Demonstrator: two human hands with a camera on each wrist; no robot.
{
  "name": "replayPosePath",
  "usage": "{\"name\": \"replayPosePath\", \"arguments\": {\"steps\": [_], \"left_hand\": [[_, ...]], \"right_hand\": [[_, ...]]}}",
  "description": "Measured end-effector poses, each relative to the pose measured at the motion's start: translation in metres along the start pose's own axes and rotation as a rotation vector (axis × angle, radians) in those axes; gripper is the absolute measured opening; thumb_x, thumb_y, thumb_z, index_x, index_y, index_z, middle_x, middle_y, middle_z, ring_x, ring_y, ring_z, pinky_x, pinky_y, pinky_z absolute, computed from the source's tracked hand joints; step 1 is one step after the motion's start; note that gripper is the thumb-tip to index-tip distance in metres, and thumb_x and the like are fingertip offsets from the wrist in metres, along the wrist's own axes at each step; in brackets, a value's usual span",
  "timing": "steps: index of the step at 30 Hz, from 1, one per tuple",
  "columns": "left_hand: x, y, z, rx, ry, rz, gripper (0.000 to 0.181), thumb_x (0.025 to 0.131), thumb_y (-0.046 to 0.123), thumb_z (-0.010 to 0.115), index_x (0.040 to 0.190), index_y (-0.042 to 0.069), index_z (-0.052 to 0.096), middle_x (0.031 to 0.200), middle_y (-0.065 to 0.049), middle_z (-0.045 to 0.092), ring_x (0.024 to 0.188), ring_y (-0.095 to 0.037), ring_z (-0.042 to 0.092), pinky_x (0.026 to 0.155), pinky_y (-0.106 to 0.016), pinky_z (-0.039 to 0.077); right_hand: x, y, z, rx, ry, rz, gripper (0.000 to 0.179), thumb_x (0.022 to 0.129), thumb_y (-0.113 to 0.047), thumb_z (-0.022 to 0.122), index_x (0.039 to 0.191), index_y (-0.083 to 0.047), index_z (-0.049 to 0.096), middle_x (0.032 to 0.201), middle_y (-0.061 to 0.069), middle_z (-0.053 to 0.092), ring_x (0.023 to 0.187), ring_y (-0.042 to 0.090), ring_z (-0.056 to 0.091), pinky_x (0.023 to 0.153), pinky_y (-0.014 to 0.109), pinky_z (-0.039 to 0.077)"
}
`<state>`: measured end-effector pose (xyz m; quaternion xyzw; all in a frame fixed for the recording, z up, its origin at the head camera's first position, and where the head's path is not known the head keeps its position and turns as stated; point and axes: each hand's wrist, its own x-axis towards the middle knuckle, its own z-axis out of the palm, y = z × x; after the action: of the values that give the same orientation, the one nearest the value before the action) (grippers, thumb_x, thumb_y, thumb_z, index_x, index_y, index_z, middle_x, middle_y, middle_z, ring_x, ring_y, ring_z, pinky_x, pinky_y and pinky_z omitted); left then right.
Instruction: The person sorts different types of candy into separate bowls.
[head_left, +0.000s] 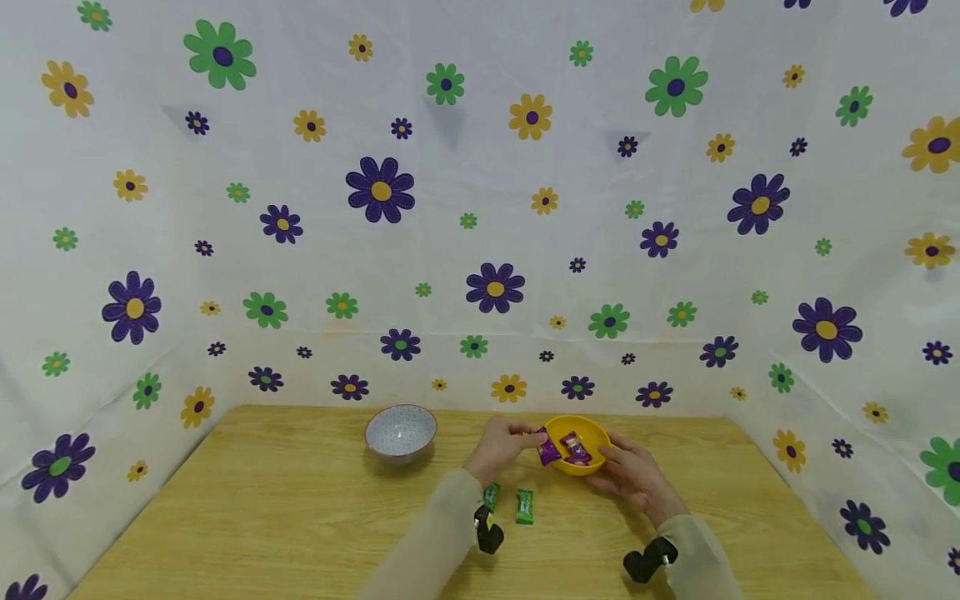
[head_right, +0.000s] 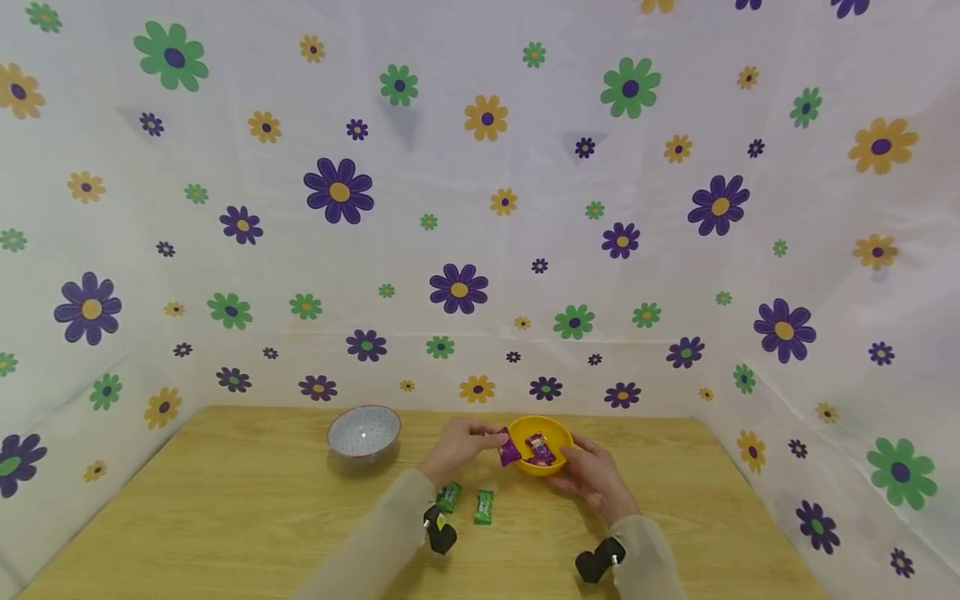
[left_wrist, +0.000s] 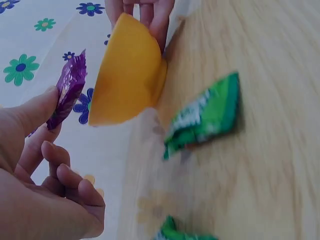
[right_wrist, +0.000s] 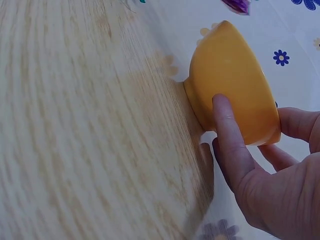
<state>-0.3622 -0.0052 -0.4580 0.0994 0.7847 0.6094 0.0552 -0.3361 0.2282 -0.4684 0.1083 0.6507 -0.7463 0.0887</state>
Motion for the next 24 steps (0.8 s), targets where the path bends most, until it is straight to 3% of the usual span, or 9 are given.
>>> {"name": "replayPosePath", "arguments": {"steps": [3, 11, 15, 24], "left_hand": [[0.003, 0.006, 0.009, -0.023, 0.042, 0.004, 0.020, 0.087, 0.026, 0.075, 0.089, 0.006, 0.075, 0.091, -0.002, 0.066, 0.087, -0.019, 0.050, 0.077, -0.033, 0.039], [0.008, 0.011, 0.028, -0.010, 0.178, -0.094, 0.017, 0.086, 0.026, 0.076, 0.089, 0.009, 0.073, 0.095, -0.003, 0.062, 0.089, -0.019, 0.050, 0.074, -0.031, 0.040], [0.006, 0.010, 0.032, 0.045, 0.178, -0.108, 0.017, 0.089, 0.027, 0.073, 0.095, 0.011, 0.073, 0.093, -0.003, 0.061, 0.084, -0.018, 0.052, 0.068, -0.026, 0.042], [0.000, 0.011, 0.024, 0.053, 0.163, -0.070, 0.011, 0.092, 0.022, 0.069, 0.097, 0.013, 0.073, 0.084, -0.003, 0.059, 0.071, -0.015, 0.050, 0.058, -0.023, 0.041]], "right_hand": [[0.001, 0.000, 0.000, -0.003, -0.007, -0.003, 0.058, 0.104, -0.016, 0.049, 0.155, -0.004, 0.024, 0.151, 0.031, 0.033, 0.127, 0.041, 0.052, 0.089, 0.044, 0.056], [0.001, 0.000, 0.000, 0.025, -0.023, 0.009, 0.058, 0.103, -0.016, 0.049, 0.155, -0.004, 0.024, 0.152, 0.031, 0.032, 0.132, 0.044, 0.046, 0.091, 0.044, 0.055], [0.001, 0.001, 0.000, 0.026, -0.021, 0.018, 0.060, 0.103, -0.015, 0.051, 0.155, -0.004, 0.023, 0.152, 0.031, 0.031, 0.132, 0.043, 0.046, 0.090, 0.043, 0.056], [0.002, 0.001, -0.002, 0.023, -0.011, 0.011, 0.060, 0.103, -0.014, 0.050, 0.155, -0.005, 0.023, 0.154, 0.030, 0.029, 0.135, 0.046, 0.041, 0.091, 0.043, 0.055]]}}
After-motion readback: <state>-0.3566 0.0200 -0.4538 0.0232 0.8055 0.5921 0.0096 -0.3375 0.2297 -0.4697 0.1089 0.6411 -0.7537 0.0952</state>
